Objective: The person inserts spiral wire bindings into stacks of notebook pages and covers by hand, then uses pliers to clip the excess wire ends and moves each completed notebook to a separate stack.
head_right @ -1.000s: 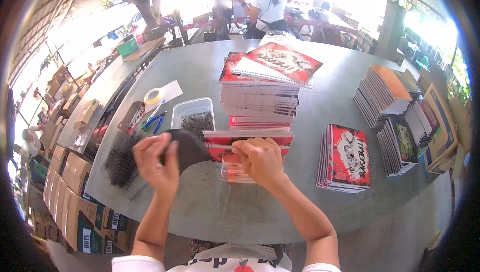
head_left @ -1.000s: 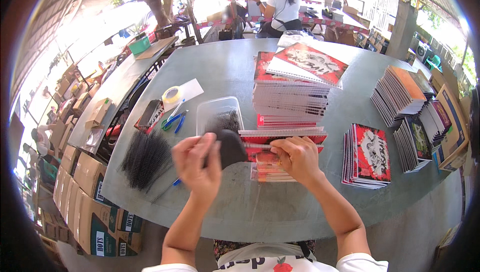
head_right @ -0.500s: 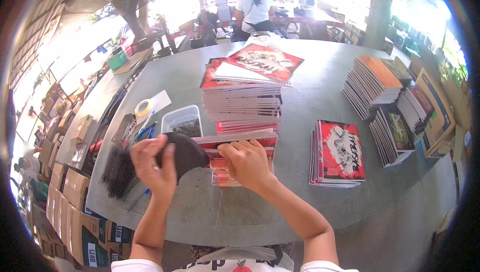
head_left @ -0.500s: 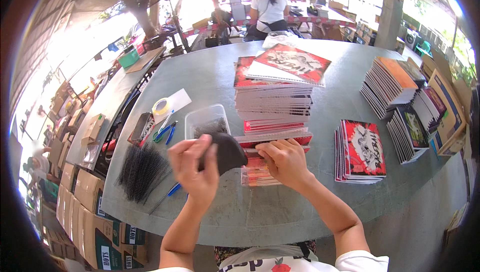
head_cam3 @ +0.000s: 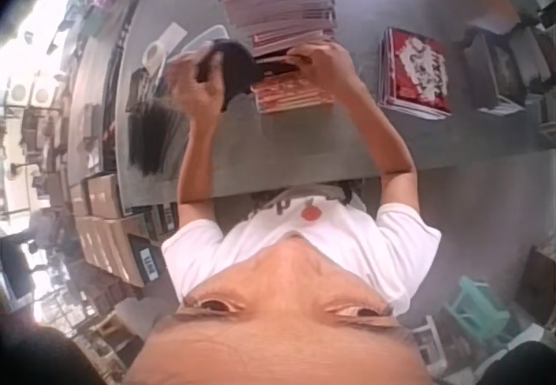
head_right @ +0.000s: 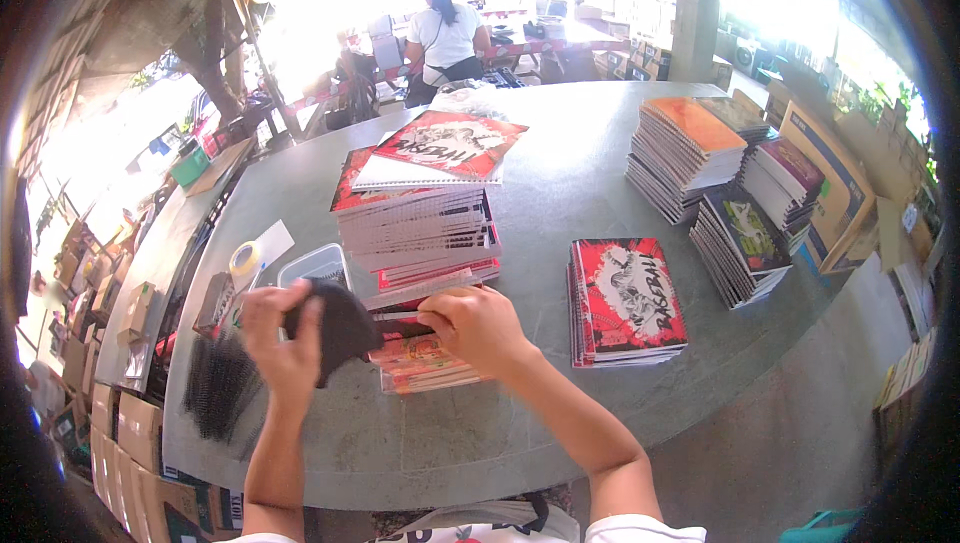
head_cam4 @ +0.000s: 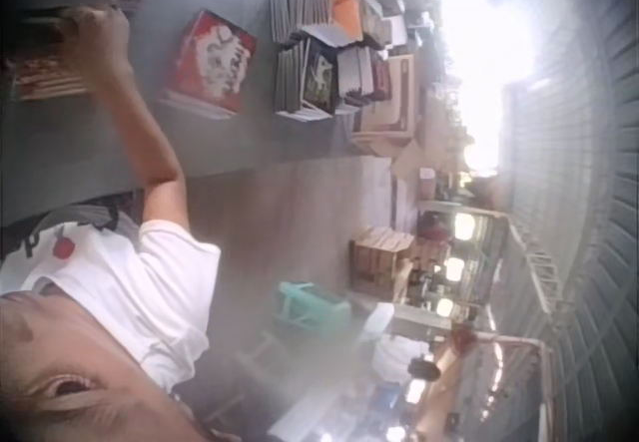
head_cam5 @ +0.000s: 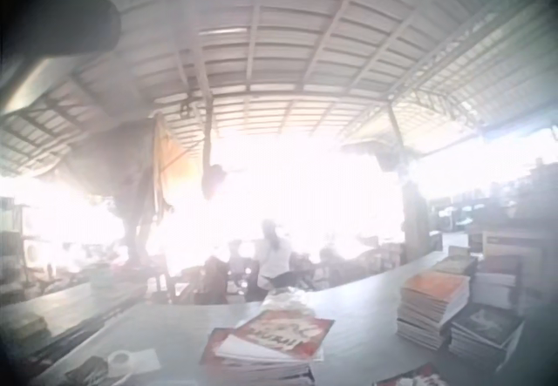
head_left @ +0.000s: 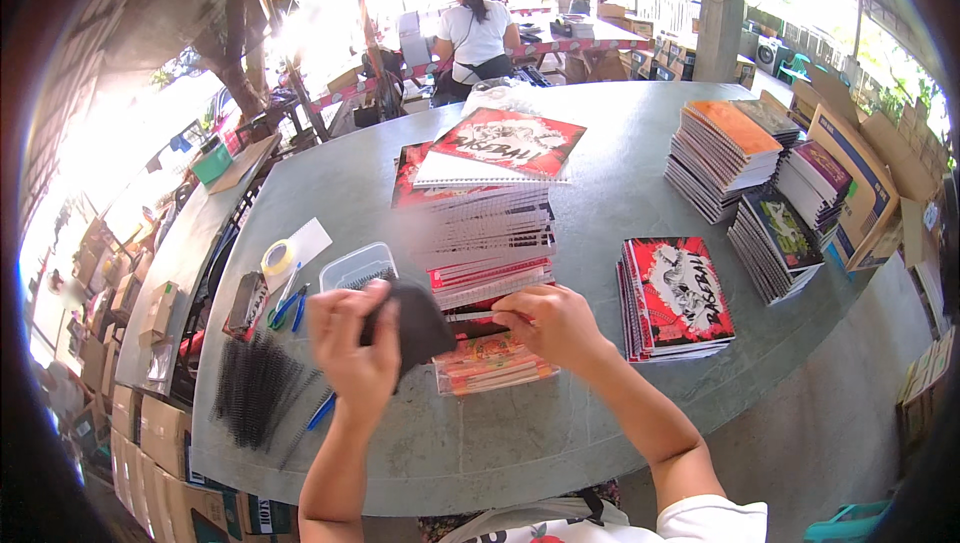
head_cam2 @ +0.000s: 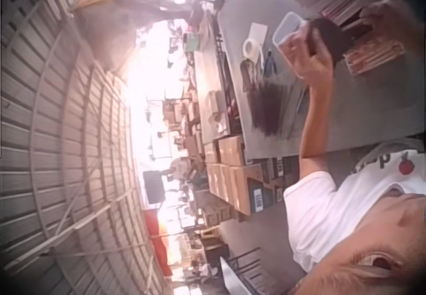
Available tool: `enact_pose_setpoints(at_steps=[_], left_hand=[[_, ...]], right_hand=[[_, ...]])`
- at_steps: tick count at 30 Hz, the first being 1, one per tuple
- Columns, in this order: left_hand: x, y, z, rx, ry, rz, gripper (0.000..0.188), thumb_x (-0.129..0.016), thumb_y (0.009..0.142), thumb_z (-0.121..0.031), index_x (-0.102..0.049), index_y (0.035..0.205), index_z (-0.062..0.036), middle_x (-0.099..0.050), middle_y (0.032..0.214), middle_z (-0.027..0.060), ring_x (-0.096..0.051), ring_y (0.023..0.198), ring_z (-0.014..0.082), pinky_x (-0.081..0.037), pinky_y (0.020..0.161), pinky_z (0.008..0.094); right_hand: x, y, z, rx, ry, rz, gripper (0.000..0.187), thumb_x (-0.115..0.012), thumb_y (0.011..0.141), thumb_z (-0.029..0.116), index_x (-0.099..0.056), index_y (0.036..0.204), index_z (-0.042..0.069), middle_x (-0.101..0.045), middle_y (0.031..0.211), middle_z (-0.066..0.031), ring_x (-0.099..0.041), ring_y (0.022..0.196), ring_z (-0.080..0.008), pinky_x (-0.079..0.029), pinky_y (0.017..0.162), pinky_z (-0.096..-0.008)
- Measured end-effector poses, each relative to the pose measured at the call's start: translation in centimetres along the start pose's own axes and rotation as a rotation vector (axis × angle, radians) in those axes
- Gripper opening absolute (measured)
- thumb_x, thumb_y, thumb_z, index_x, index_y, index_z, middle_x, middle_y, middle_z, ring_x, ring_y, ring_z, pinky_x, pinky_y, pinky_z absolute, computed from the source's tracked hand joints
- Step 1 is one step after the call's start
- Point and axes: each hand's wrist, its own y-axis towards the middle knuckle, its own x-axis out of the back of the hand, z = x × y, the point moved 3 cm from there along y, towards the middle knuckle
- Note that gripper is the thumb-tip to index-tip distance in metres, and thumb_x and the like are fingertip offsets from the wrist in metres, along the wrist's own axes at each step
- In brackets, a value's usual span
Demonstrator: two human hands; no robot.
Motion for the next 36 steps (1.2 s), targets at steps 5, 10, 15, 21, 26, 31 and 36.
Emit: enact_pose_setpoints(at_steps=[5,10,15,21,26,31,36], left_hand=[[-0.1,-1.0,0.0,-0.003,-0.005,0.027,0.016,-0.069,0.071,-0.001,-0.064,0.086,-0.0047,-0.060,0.081,0.0056,-0.056,0.073,0.0190,-0.044,0.065,0.0296],[-0.2,0.1,-0.1,0.064,-0.007,-0.148,0.012,-0.070,0.070,-0.004,-0.065,0.080,-0.0067,-0.059,0.081,0.0081,-0.057,0.076,0.0255,-0.046,0.067,0.0335],[2.0,1.7,-0.8,0.038,0.024,-0.426,0.017,-0.070,0.070,-0.003,-0.064,0.086,-0.0060,-0.058,0.083,0.0074,-0.055,0.074,0.0267,-0.045,0.066,0.0357],[0.4,1.6,-1.4,0.078,-0.086,-0.166,0.018,-0.068,0.071,-0.002,-0.063,0.088,-0.0063,-0.057,0.082,0.0095,-0.056,0.077,0.0289,-0.045,0.069,0.0353],[-3.2,0.8,-2.3,0.035,-0.074,0.131,0.018,-0.069,0.069,-0.001,-0.064,0.086,-0.0062,-0.058,0.080,0.0089,-0.057,0.078,0.0277,-0.046,0.069,0.0352],[0.7,2.6,-2.7,0.351,-0.278,-0.583,0.020,-0.070,0.067,-0.002,-0.065,0.085,-0.0074,-0.057,0.082,0.0083,-0.058,0.081,0.0270,-0.048,0.068,0.0362],[-1.0,2.5,-3.1,0.004,-0.029,-0.162,0.018,-0.070,0.069,-0.002,-0.064,0.085,-0.0071,-0.057,0.084,0.0067,-0.057,0.079,0.0234,-0.047,0.067,0.0341]], right_hand=[[-0.8,-0.6,-3.3,-0.384,0.581,0.063,0.015,-0.071,0.079,0.011,-0.068,0.089,0.000,-0.069,0.082,-0.0051,-0.063,0.074,-0.0100,-0.049,0.066,-0.0228],[-1.8,-2.4,-4.4,-0.544,1.020,-0.074,0.011,-0.071,0.080,0.009,-0.069,0.088,0.000,-0.067,0.081,-0.0032,-0.056,0.071,-0.0043,-0.045,0.062,-0.0183],[-2.4,-2.7,-4.1,-0.518,0.961,-0.093,0.013,-0.067,0.084,0.009,-0.068,0.092,-0.002,-0.067,0.083,-0.0031,-0.058,0.075,-0.0051,-0.049,0.065,-0.0195],[-2.9,-2.6,-4.0,-0.476,1.066,-0.167,0.013,-0.067,0.085,0.010,-0.067,0.091,-0.002,-0.067,0.084,-0.0024,-0.058,0.075,-0.0048,-0.048,0.065,-0.0194],[-2.6,-2.8,-3.6,-0.480,1.056,-0.160,0.015,-0.069,0.083,0.011,-0.067,0.090,-0.002,-0.066,0.081,-0.0021,-0.057,0.072,-0.0043,-0.046,0.064,-0.0195],[-2.7,-3.0,-3.9,-0.506,1.087,-0.141,0.017,-0.067,0.085,0.012,-0.066,0.093,-0.002,-0.066,0.082,-0.0024,-0.057,0.074,-0.0045,-0.047,0.065,-0.0193],[-3.4,-3.4,-4.0,-0.459,1.175,-0.114,0.024,-0.059,0.091,0.020,-0.064,0.100,-0.002,-0.066,0.090,-0.0038,-0.059,0.081,-0.0066,-0.047,0.071,-0.0215]])
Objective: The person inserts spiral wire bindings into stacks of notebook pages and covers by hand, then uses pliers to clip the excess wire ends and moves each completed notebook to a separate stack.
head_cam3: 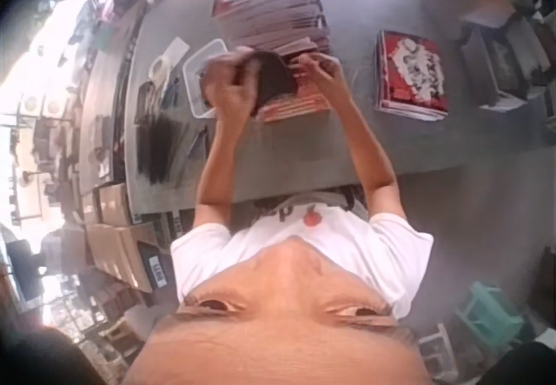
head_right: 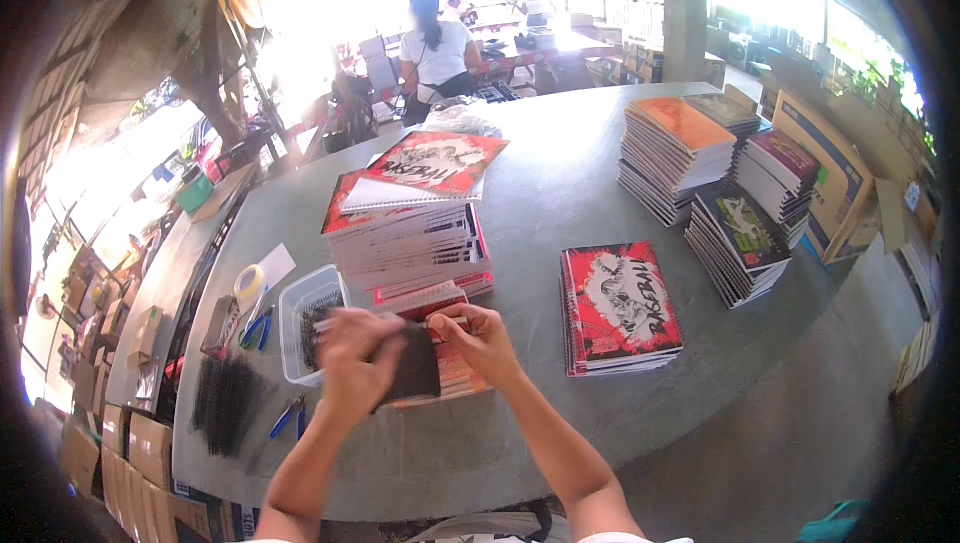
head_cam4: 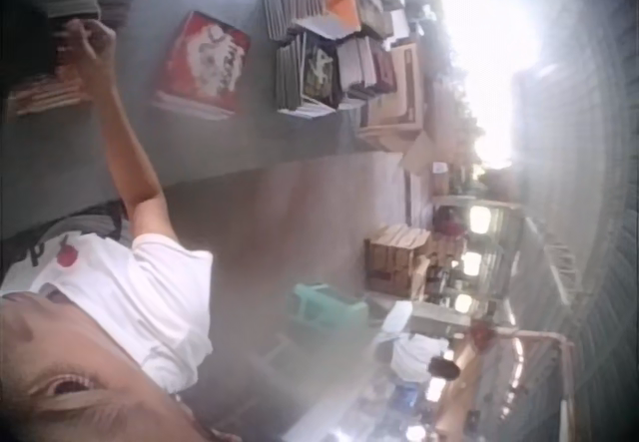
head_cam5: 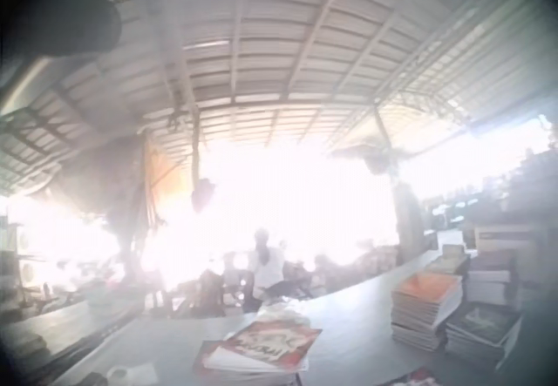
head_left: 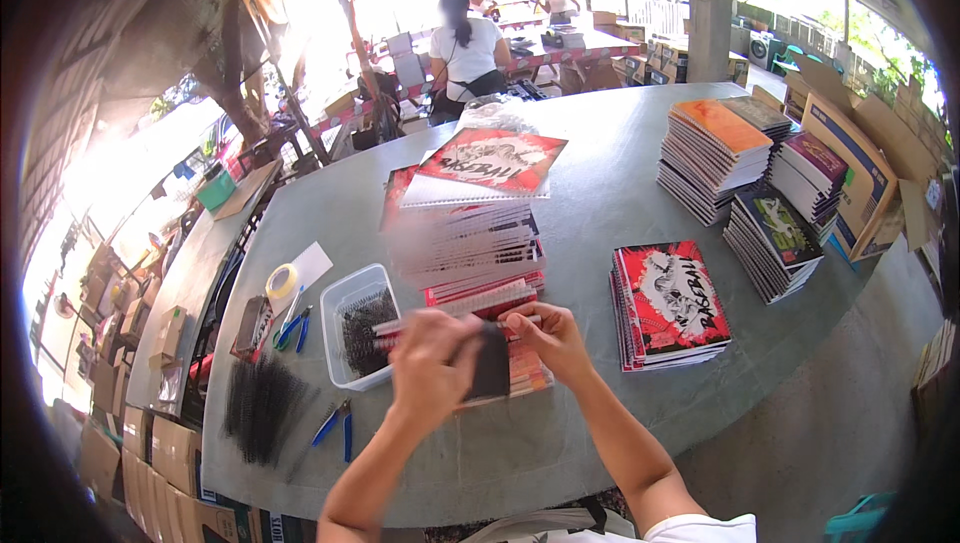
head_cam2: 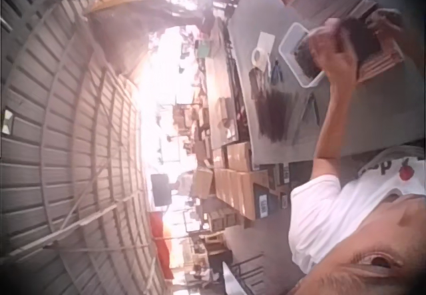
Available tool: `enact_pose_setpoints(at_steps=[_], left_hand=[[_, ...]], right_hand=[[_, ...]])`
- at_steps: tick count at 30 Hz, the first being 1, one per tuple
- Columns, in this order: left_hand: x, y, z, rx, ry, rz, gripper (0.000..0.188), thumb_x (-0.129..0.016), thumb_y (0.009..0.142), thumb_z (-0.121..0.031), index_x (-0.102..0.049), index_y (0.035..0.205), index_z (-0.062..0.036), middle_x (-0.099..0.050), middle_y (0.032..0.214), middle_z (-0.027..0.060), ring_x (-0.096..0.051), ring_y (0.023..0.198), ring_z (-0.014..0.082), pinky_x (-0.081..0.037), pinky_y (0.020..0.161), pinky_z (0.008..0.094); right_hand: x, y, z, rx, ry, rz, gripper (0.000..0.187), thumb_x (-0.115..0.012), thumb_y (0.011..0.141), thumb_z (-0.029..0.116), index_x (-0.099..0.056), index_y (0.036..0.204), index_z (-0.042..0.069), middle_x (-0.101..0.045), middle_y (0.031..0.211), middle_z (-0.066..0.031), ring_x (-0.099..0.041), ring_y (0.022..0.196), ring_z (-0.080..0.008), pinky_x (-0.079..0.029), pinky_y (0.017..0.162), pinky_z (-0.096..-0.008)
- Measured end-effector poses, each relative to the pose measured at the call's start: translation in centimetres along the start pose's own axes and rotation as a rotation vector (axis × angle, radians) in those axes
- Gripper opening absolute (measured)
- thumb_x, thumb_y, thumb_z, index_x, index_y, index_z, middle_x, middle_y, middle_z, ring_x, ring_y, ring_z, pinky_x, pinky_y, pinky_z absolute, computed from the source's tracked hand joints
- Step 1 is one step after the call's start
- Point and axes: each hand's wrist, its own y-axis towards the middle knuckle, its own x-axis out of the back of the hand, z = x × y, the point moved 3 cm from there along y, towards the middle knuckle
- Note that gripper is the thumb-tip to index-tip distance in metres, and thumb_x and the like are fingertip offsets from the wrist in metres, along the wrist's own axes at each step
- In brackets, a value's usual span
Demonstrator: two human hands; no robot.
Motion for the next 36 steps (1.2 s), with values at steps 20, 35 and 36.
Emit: enact_pose_setpoints(at_steps=[20,35,36], left_hand=[[-5.6,-5.6,-2.5,0.024,0.067,0.318,0.028,-0.069,0.071,-0.007,-0.064,0.099,-0.0098,-0.057,0.087,0.0082,-0.056,0.085,0.0264,-0.048,0.071,0.0364],[-6.4,0.6,-1.9,-0.126,-0.032,0.401,0.022,-0.061,0.082,-0.015,-0.060,0.096,0.0028,-0.061,0.088,0.0181,-0.057,0.089,0.0342,-0.047,0.079,0.0405],[-5.8,0.9,-2.0,-0.126,-0.041,0.395,0.022,-0.061,0.082,-0.015,-0.060,0.096,0.0028,-0.061,0.088,0.0181,-0.057,0.089,0.0342,-0.047,0.079,0.0405]], right_hand=[[0.2,0.0,0.9,0.094,-0.059,0.097,0.021,-0.059,0.090,0.010,-0.061,0.108,0.000,-0.064,0.094,-0.0009,-0.053,0.083,-0.0044,-0.043,0.073,-0.0187],[2.6,-1.2,-1.2,0.017,-0.442,-0.009,0.023,-0.051,0.084,-0.001,-0.061,0.106,-0.001,-0.065,0.083,-0.0041,-0.051,0.079,-0.0046,-0.046,0.070,-0.0249],[2.8,-1.3,-1.1,0.017,-0.453,-0.011,0.023,-0.051,0.084,-0.001,-0.061,0.106,-0.001,-0.065,0.083,-0.0041,-0.051,0.079,-0.0046,-0.046,0.070,-0.0249]])
